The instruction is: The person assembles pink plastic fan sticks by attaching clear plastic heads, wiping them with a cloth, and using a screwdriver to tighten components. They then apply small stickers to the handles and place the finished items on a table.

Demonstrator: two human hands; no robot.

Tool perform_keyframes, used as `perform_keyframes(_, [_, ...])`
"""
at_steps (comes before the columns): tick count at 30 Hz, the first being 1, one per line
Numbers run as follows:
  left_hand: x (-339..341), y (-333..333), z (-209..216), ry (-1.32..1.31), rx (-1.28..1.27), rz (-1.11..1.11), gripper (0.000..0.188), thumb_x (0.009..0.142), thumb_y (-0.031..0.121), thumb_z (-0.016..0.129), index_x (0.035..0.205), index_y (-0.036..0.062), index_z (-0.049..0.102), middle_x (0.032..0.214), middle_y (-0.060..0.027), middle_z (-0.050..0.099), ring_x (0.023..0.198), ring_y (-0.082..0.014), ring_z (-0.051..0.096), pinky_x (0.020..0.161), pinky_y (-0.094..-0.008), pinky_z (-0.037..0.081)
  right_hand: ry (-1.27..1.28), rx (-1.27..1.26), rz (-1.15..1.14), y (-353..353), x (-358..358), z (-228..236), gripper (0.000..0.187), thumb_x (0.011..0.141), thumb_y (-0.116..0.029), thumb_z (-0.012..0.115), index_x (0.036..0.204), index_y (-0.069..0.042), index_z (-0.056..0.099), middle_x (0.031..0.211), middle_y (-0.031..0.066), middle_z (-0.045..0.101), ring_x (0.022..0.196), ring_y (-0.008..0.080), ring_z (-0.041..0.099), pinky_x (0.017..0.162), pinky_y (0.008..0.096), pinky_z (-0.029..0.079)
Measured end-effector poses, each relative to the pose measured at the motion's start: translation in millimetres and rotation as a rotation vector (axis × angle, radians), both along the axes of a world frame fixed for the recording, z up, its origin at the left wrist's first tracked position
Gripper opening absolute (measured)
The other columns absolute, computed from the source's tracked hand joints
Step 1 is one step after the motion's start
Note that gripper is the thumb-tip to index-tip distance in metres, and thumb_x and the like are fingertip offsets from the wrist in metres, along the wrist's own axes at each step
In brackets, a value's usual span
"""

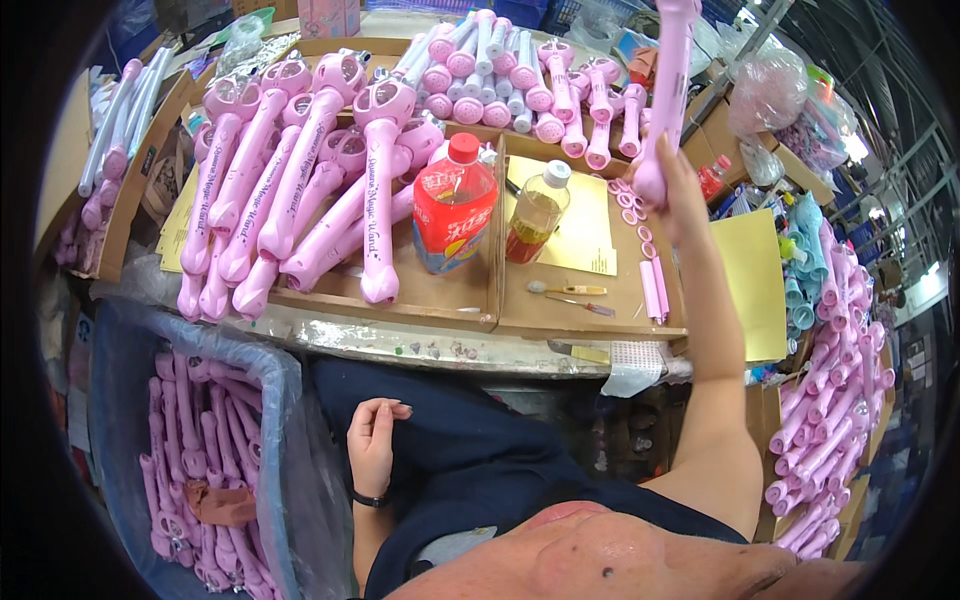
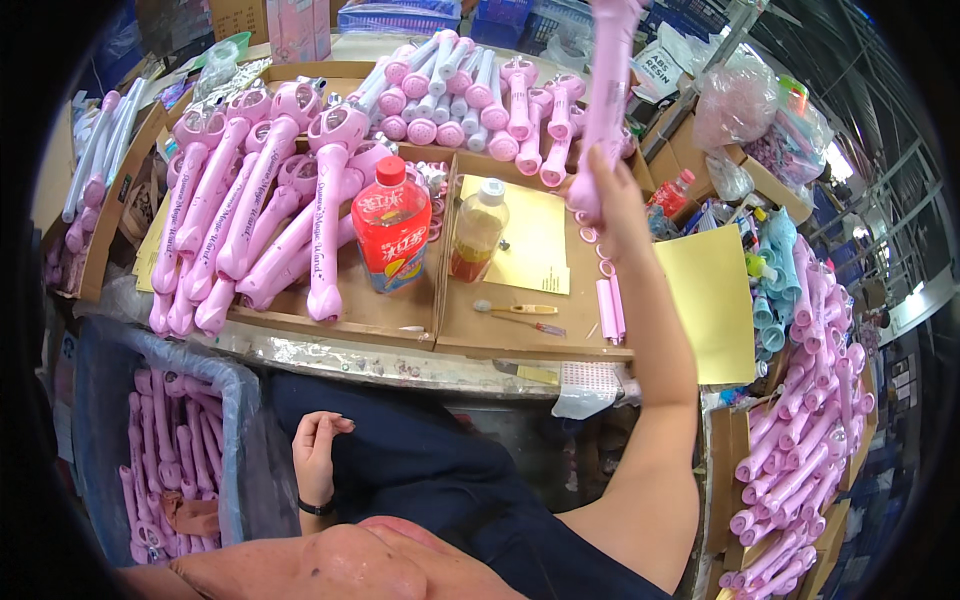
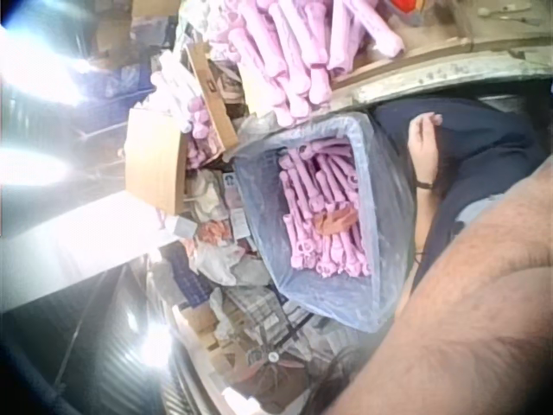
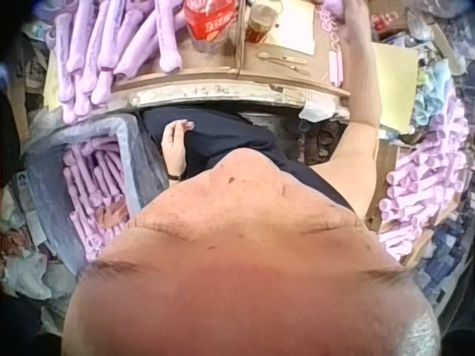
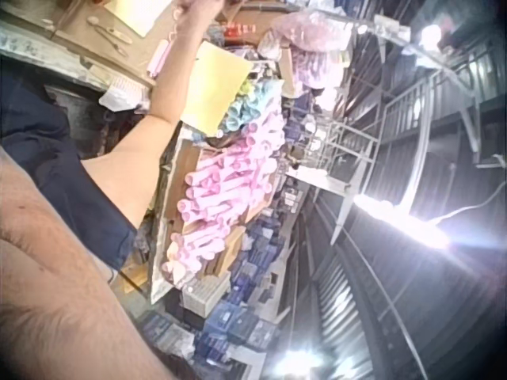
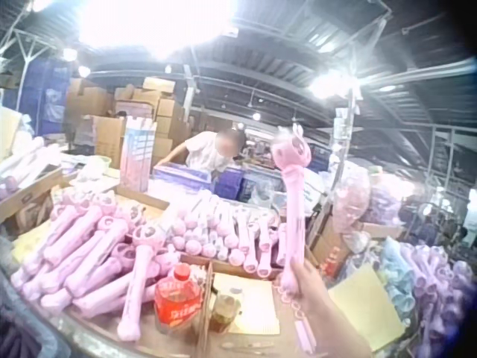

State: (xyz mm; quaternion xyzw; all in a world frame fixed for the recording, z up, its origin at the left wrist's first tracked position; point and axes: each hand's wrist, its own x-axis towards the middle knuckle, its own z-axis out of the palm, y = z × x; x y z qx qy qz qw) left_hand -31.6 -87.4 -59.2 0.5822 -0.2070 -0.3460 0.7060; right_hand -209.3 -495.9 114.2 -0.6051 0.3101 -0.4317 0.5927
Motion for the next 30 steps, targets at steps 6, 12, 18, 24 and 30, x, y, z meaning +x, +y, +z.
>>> perform_keyframes(6, [1, -5, 1, -0.092, 0.105, -0.039, 0.014, 0.095, 0.008, 0.049, 0.099, -0.0031, 0.058, 0.09, -0.0093, 0.065, 0.083, -0.0138, 0.062, 0.078, -0.0262, 0.05, 0.244, 0.052, -0.411, -165, -1, -21, 0.041, 0.078, -0.032, 0.075, 0.095, 0.004, 0.062, 0.077, 0.0073, 0.061, 0.058, 0.0149, 0.059, 0.046, 0.0294, 0.049])
perform_keyframes(12, [-1, 7, 8, -0.147, 0.171, 0.006, 0.015, 0.094, 0.008, 0.051, 0.1, -0.0032, 0.058, 0.09, -0.0088, 0.066, 0.084, -0.0138, 0.063, 0.078, -0.0256, 0.05, 0.102, 0.165, -0.396, -258, 37, -85, 0.027, 0.077, -0.022, 0.075, 0.09, -0.002, 0.062, 0.069, 0.0058, 0.059, 0.044, 0.0174, 0.054, 0.034, 0.0332, 0.039])
perform_keyframes(18, [16, 42, 36, -0.186, 0.314, 0.141, 0.016, 0.095, 0.013, 0.052, 0.099, -0.0013, 0.059, 0.088, -0.0065, 0.065, 0.084, -0.0125, 0.062, 0.077, -0.0248, 0.049, 0.124, -0.062, -0.469, -284, 48, -110, 0.033, 0.073, -0.016, 0.077, 0.099, -0.011, 0.057, 0.062, 0.0016, 0.054, 0.039, 0.0089, 0.045, 0.033, 0.0241, 0.033])
perform_keyframes(24, [73, 60, 82, -0.516, 0.318, 0.184, 0.015, 0.093, 0.012, 0.053, 0.096, -0.0006, 0.06, 0.088, -0.0055, 0.064, 0.081, -0.01, 0.06, 0.074, -0.0239, 0.047, 0.804, -0.174, -0.525, -319, 42, -134, 0.074, 0.077, -0.057, 0.064, 0.092, 0.016, 0.062, 0.069, 0.0149, 0.063, 0.051, 0.0205, 0.057, 0.044, 0.0306, 0.043])
perform_keyframes(30, [223, 8, 111, -0.943, 0.326, 0.351, 0.027, 0.09, 0.016, 0.057, 0.111, -0.001, 0.055, 0.103, -0.0092, 0.06, 0.091, -0.0163, 0.058, 0.082, -0.0277, 0.046, 1.033, -0.719, -0.69, -260, 34, -142, 0.065, 0.077, -0.052, 0.063, 0.105, 0.007, 0.064, 0.104, 0.0291, 0.062, 0.102, 0.0431, 0.056, 0.097, 0.0461, 0.039])
